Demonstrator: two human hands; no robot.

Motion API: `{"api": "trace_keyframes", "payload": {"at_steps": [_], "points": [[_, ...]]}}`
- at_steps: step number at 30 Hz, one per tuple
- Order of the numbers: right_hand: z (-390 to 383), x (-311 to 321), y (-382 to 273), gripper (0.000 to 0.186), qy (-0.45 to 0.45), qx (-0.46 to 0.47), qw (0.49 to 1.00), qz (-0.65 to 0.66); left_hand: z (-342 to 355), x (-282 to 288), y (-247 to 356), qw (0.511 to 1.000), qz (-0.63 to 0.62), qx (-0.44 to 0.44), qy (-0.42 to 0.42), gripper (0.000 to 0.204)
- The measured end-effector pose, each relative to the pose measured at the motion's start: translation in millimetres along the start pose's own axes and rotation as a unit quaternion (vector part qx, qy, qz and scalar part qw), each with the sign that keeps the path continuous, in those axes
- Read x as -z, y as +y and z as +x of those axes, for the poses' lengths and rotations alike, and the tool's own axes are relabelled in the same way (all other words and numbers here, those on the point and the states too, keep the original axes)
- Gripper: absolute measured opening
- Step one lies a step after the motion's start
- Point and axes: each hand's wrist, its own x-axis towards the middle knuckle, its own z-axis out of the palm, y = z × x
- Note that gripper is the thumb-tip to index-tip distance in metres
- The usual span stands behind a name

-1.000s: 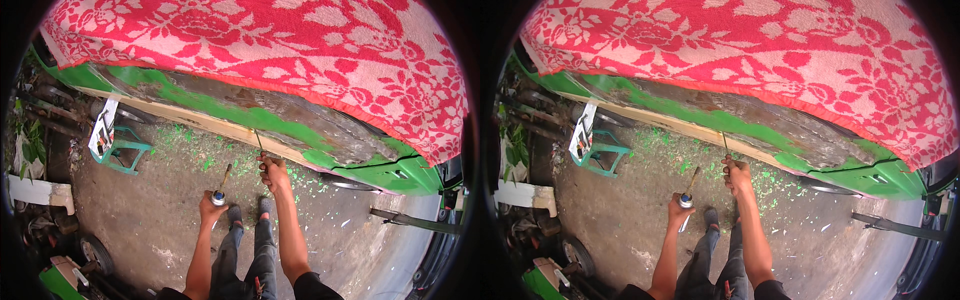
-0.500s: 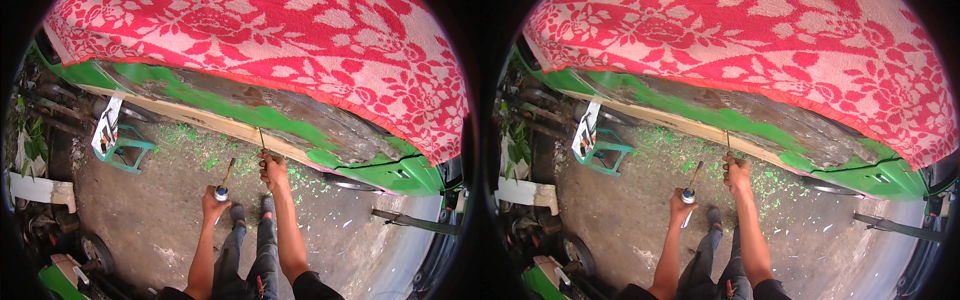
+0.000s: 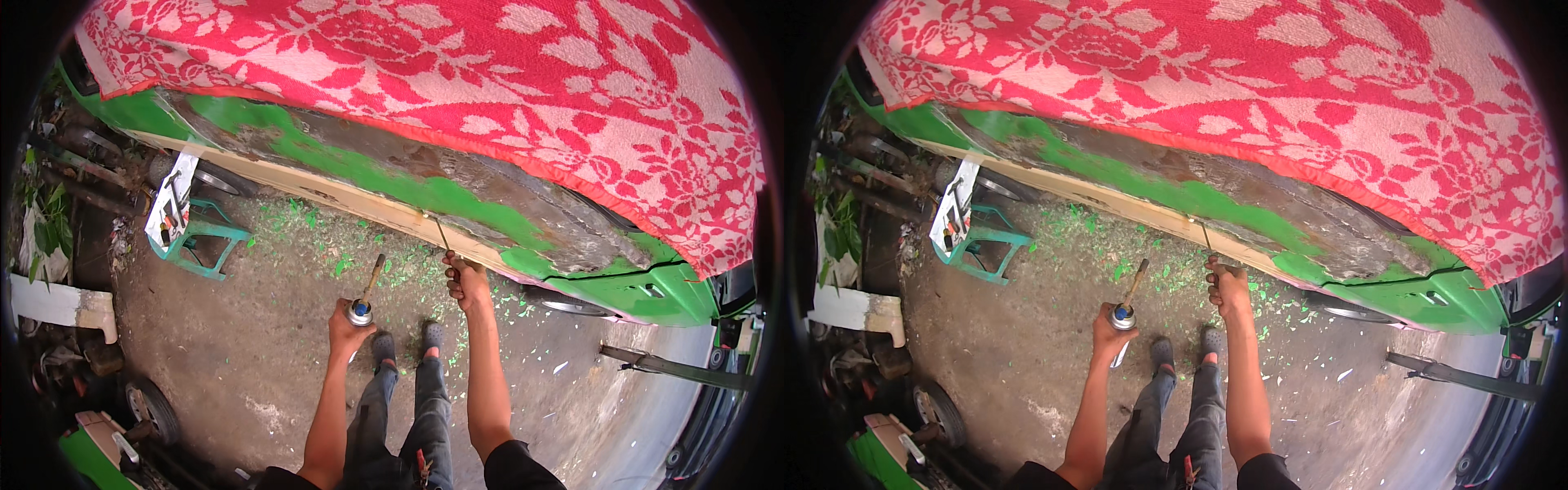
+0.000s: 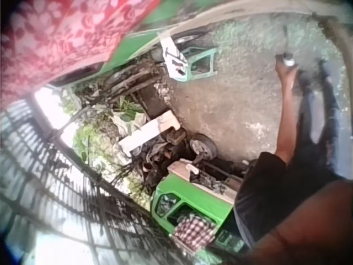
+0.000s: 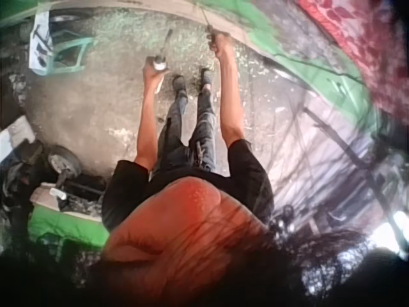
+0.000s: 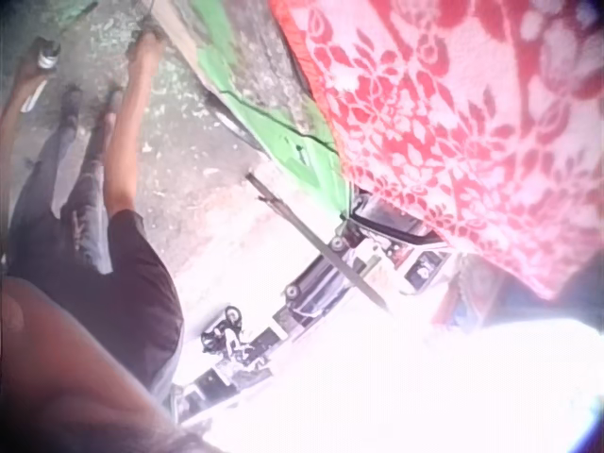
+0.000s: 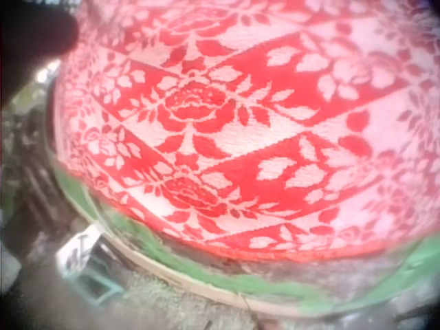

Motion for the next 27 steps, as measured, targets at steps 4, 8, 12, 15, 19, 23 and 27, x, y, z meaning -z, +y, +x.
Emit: {"api": "trace_keyframes", "payload": {"at_steps": [4,8,12,15,19,23,27], "points": [[-2.9,-11.4,5.8,0.007,0.014,-0.021,1.000,0.015,3.4,-2.0,-6.7,1.000,-0.007,0.009,-0.007,0.052],[12.3,-49.4,-6.0,0.006,-0.036,-0.029,0.998,0.039,7.2,-5.3,-7.1,1.000,-0.019,0.008,-0.022,0.052],[-4.8,-37.9,-18.3,0.006,-0.047,-0.039,0.996,0.066,4.3,0.1,-8.1,1.000,-0.021,0.010,-0.011,0.052],[1.1,-16.1,-15.0,0.007,-0.028,-0.036,0.994,0.095,6.5,-2.1,-11.1,0.999,-0.029,-0.006,-0.013,0.052],[9.5,-58.3,-30.3,0.007,-0.070,-0.047,0.996,0.043,9.9,-4.7,-14.5,1.000,-0.012,-0.003,-0.022,0.052],[6.8,-45.7,-28.3,0.005,-0.062,-0.059,0.995,0.044,6.9,1.0,-8.7,1.000,-0.017,0.010,-0.013,0.051],[8.4,-35.9,-27.3,0.008,-0.038,-0.054,0.997,0.029,4.3,3.7,-11.2,1.000,-0.026,0.004,-0.012,0.053]]}}
